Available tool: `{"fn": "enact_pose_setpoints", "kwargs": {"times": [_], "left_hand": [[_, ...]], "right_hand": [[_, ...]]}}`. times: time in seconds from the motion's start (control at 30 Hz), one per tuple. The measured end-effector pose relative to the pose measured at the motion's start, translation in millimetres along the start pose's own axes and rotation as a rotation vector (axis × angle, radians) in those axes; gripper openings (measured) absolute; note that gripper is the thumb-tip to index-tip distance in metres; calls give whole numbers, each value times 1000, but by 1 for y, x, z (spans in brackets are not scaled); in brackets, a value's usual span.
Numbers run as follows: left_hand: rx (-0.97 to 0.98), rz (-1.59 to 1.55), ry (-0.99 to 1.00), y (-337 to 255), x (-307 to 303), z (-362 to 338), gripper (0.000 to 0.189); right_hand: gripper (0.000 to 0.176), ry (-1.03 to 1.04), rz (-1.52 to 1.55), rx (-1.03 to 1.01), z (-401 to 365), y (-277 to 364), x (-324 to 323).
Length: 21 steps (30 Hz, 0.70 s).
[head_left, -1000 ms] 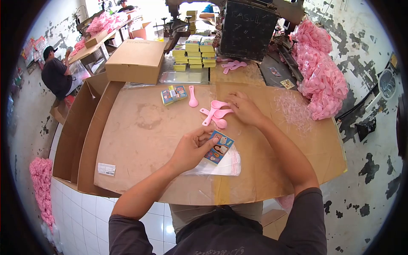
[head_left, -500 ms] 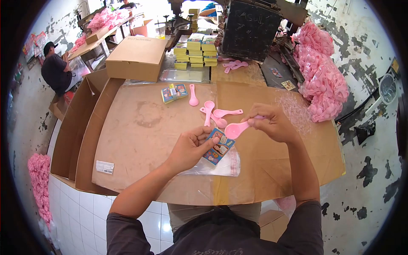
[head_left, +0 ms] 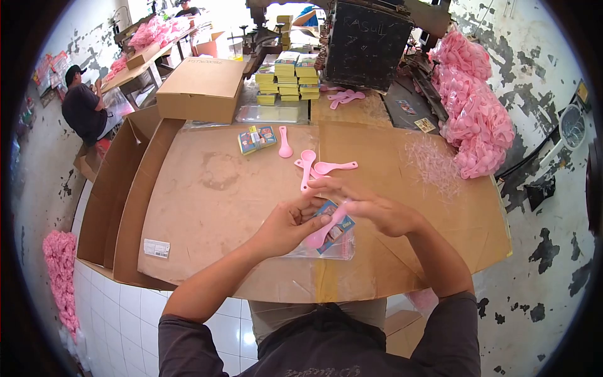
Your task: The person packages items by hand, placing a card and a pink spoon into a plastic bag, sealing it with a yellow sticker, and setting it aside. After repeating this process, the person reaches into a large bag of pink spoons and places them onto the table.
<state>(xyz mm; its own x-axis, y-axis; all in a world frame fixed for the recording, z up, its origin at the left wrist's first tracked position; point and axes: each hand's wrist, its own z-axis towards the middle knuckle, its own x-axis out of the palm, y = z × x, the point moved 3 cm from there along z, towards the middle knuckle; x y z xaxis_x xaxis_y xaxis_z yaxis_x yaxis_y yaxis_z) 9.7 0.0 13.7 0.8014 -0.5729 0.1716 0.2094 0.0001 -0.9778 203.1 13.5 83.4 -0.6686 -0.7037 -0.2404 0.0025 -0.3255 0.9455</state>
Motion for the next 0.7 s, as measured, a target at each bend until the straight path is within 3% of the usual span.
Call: {"fn": "enact_pose_setpoints", "kwargs": {"times": [0.07, 0.17, 0.27, 0.33, 0.37, 0.47, 0.7], "left_hand": [[-35, -65, 38, 0, -2, -1, 32], [-135, -114, 96, -4, -6, -5, 31], [-111, -109, 153, -2, -6, -4, 34], [-117, -101, 192, -2, -5, -4, 38], [-33, -57, 119, -3, -4, -3, 38], [164, 72, -36, -6, 0, -2, 38], [355, 420, -5, -29, 12, -12, 35]], "right_hand": [[54, 109, 370, -5, 2, -5, -2], [43, -39, -53, -146, -3, 4, -19], [29, 93, -347, -143, -3, 17, -9], [21, 38, -440, -234, -4, 28, -2], [18, 11, -484, -279, -3, 35, 2], [13, -244, -1083, -409, -3, 82, 9], [9, -259, -1000, -137, -7, 81, 12]]}}
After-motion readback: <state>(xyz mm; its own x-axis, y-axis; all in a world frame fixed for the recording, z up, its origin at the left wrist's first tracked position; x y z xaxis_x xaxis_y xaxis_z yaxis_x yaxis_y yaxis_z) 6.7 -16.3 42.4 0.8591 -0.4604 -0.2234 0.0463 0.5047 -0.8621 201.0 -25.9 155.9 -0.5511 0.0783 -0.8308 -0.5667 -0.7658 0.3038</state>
